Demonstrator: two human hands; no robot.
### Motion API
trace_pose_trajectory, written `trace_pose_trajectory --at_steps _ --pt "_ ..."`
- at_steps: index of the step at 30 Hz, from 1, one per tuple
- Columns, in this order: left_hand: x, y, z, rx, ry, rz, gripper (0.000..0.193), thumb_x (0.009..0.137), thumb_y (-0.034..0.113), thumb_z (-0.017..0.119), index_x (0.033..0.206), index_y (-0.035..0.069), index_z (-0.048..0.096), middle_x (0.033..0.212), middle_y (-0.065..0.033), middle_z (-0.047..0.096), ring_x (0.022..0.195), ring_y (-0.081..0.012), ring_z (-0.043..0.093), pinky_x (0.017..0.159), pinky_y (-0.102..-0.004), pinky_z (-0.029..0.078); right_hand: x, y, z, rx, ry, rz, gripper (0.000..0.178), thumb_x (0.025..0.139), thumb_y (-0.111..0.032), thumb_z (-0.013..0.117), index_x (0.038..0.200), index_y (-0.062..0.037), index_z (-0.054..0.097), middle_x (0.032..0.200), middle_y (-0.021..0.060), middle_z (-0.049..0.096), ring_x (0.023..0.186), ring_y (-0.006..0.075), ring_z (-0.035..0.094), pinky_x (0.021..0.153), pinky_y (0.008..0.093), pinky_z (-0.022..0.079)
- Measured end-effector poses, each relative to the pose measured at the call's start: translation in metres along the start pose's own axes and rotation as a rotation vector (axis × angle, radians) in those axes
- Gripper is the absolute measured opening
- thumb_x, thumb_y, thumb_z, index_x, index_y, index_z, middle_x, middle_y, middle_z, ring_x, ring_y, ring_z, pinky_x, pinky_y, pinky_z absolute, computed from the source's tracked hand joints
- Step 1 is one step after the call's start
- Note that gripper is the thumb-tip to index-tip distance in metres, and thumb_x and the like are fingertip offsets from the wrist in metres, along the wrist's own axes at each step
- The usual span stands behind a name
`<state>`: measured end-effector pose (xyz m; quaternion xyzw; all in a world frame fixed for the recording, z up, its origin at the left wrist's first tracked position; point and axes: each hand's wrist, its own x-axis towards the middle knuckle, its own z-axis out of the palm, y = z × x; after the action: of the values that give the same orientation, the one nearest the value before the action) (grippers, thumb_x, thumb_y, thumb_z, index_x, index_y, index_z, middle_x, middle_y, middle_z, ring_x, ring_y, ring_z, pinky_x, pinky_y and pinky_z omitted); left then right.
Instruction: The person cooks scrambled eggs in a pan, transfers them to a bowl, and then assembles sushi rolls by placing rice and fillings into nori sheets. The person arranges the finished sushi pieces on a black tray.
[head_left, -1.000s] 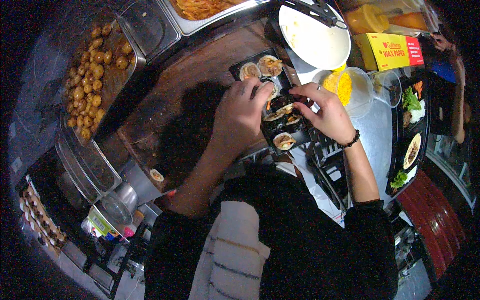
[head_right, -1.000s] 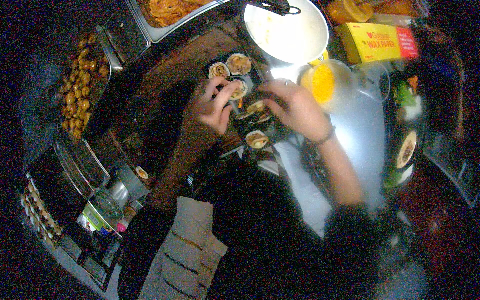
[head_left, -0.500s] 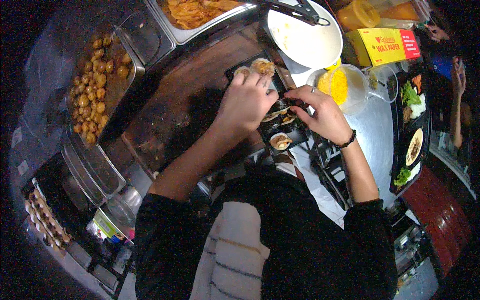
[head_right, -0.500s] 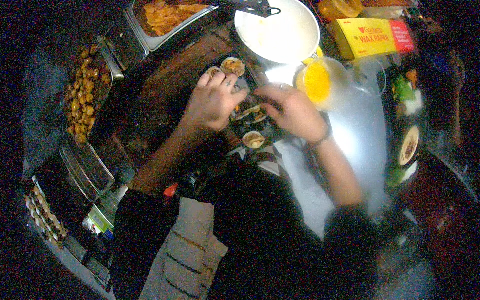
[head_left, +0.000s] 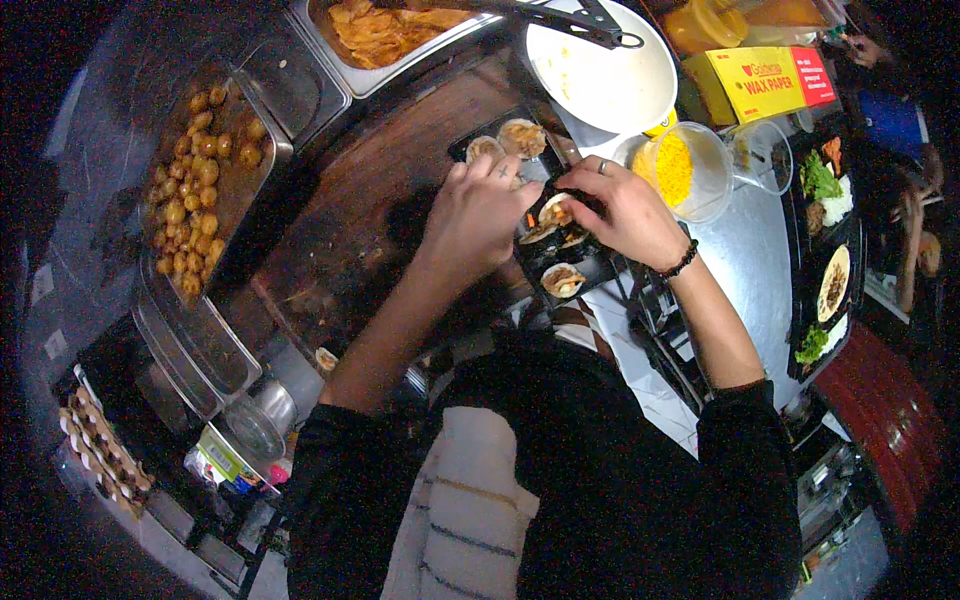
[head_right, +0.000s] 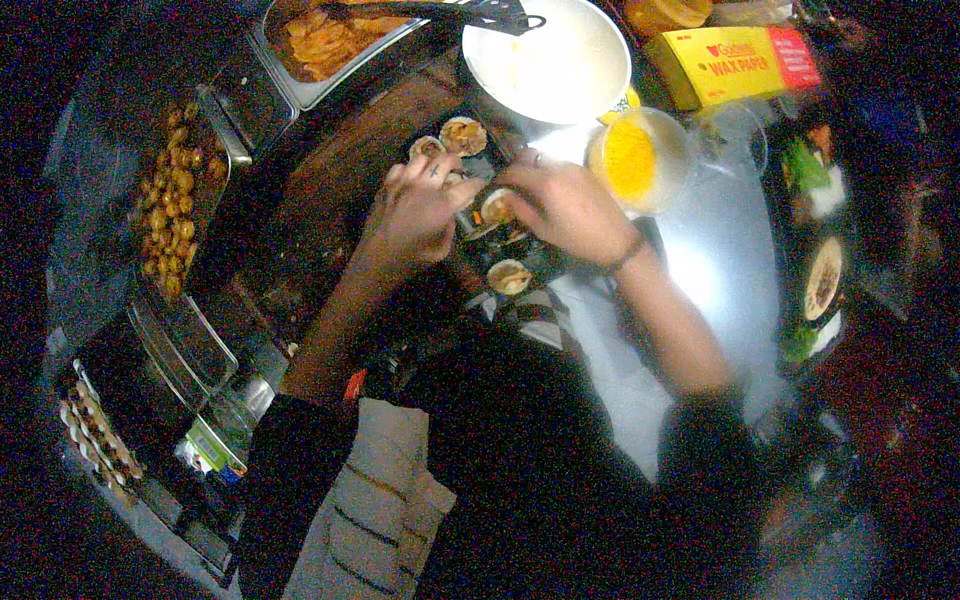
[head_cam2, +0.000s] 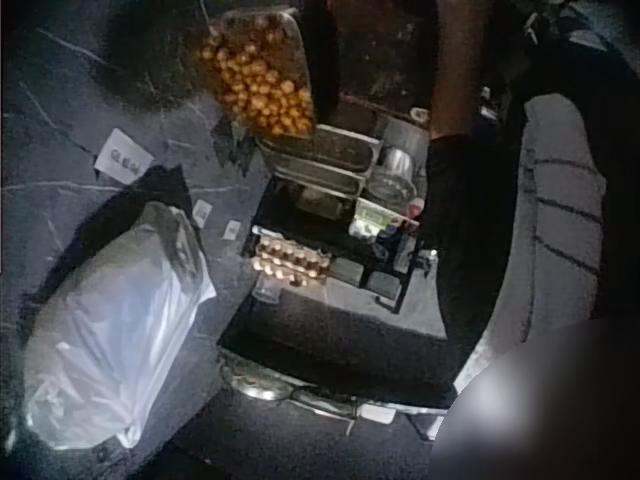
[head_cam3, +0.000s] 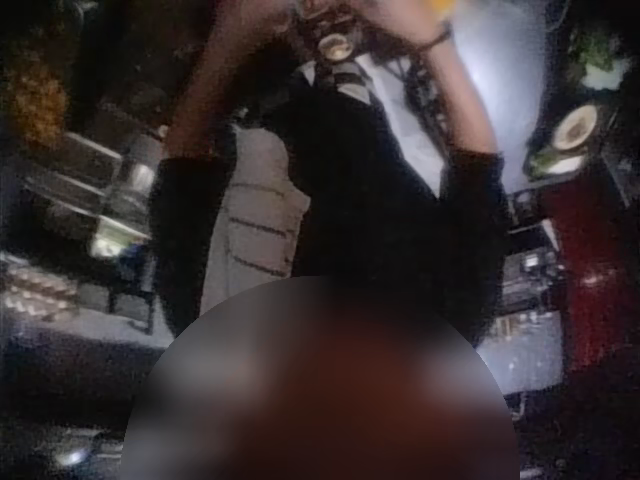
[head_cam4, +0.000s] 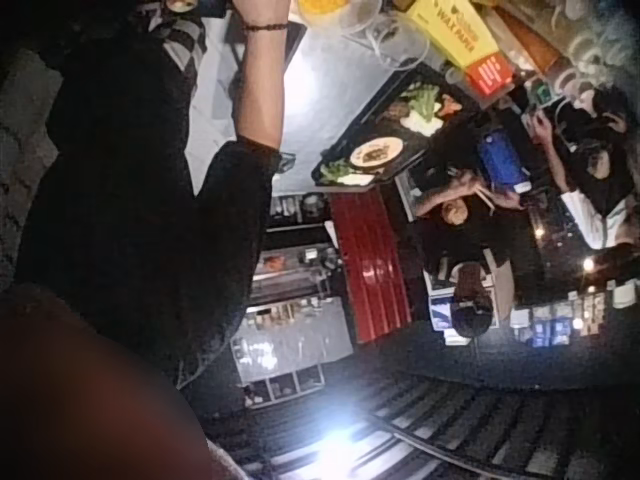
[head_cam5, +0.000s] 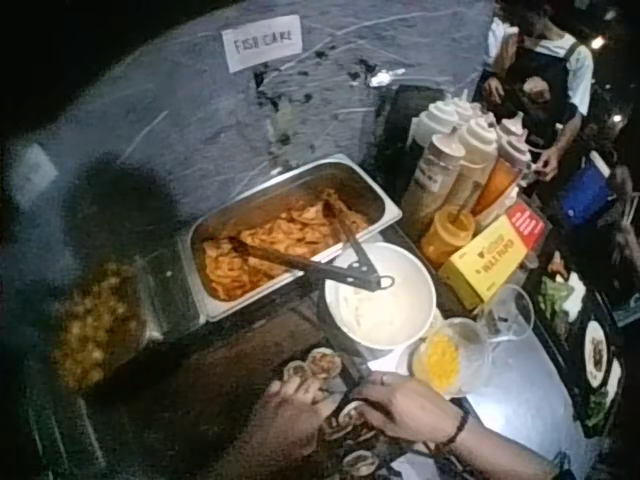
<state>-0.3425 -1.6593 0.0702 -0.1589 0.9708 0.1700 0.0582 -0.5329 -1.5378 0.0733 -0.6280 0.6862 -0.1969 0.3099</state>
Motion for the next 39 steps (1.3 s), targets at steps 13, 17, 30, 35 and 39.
trace_pose_trajectory --at_steps 13,17,30,35,39 --pt "-0.006 0.005 0.006 -0.198 0.218 0.013 0.039 0.079 0.019 0.065 0.115 0.004 0.067 0.122 -0.0164 0.059 0.112 -0.0320 0.054 0.092 -0.0458 0.042 -0.001 0.002 -0.015 -0.043 -0.078 -0.064 0.051 0.076 -0.004 0.074 0.124 -0.0098 0.060 0.119 0.0148 0.061 0.108 0.0359 0.060 0.093 0.0417 0.051" --pt "-0.005 0.005 0.012 -0.188 0.308 0.039 0.037 0.078 0.018 0.066 0.114 0.007 0.066 0.123 -0.0137 0.058 0.113 -0.0320 0.053 0.092 -0.0459 0.042 0.003 -0.002 -0.014 -0.067 -0.090 -0.115 0.038 0.083 -0.012 0.069 0.120 -0.0088 0.060 0.116 0.0160 0.062 0.106 0.0375 0.061 0.091 0.0452 0.051" --pt "-0.003 -0.003 0.023 -0.171 0.290 0.013 0.049 0.074 0.027 0.077 0.119 0.013 0.064 0.128 -0.0074 0.054 0.120 -0.0297 0.049 0.098 -0.0478 0.036 0.007 0.000 0.003 0.010 0.077 0.110 0.017 0.087 -0.016 0.069 0.099 -0.0042 0.065 0.086 0.0133 0.066 0.074 0.0262 0.066 0.068 0.0371 0.052" --pt "-0.001 -0.003 0.018 -0.176 0.297 0.040 0.045 0.074 0.030 0.075 0.112 0.009 0.065 0.129 -0.0096 0.054 0.120 -0.0302 0.048 0.098 -0.0484 0.036 0.011 -0.005 0.006 0.003 0.078 0.240 0.018 0.087 -0.019 0.069 0.096 -0.0039 0.064 0.077 0.0127 0.067 0.067 0.0239 0.065 0.063 0.0359 0.051" --pt "0.001 -0.002 0.019 -0.179 0.322 0.023 0.043 0.074 0.030 0.077 0.109 0.009 0.065 0.129 -0.0096 0.054 0.121 -0.0304 0.048 0.098 -0.0489 0.036 0.014 -0.005 0.005 0.040 0.070 0.264 0.019 0.087 -0.018 0.069 0.098 -0.0032 0.064 0.078 0.0129 0.067 0.067 0.0232 0.065 0.063 0.0351 0.050"
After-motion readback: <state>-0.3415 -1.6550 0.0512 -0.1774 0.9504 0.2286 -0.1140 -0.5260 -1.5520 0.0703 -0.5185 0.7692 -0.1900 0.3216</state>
